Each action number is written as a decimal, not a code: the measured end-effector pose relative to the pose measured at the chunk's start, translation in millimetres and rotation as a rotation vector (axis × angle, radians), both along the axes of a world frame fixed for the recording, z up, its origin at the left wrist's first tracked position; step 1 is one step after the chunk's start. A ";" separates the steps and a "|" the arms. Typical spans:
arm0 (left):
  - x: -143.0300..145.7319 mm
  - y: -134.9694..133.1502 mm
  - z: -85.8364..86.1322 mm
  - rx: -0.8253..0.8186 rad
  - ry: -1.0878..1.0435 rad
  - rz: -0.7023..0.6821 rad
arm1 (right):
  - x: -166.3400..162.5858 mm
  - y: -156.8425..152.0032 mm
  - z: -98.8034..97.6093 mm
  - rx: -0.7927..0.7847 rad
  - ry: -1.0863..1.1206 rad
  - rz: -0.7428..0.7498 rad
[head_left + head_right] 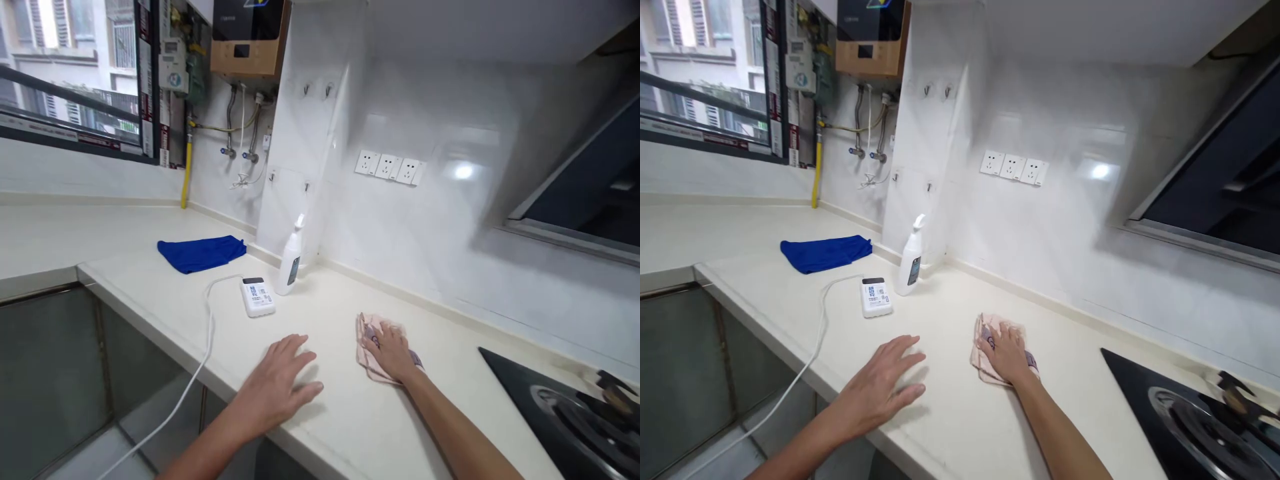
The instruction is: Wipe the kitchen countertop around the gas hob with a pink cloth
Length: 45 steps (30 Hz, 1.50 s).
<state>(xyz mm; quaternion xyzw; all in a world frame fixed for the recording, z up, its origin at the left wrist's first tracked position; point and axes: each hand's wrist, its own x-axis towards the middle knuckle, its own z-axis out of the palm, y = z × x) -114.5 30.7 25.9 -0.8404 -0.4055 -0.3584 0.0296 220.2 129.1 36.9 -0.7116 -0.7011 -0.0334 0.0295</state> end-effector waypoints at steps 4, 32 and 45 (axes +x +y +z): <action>-0.1 -7.8 4.2 0.057 -0.015 -0.028 | -19.0 66.9 5.8 -0.017 0.010 -0.009; -10.3 19.1 -7.4 -0.020 -0.661 0.293 | -205.5 -39.1 15.1 -0.028 0.152 0.507; -9.8 19.9 7.2 -0.277 -0.315 0.326 | -33.7 -207.9 9.6 -0.037 0.257 0.439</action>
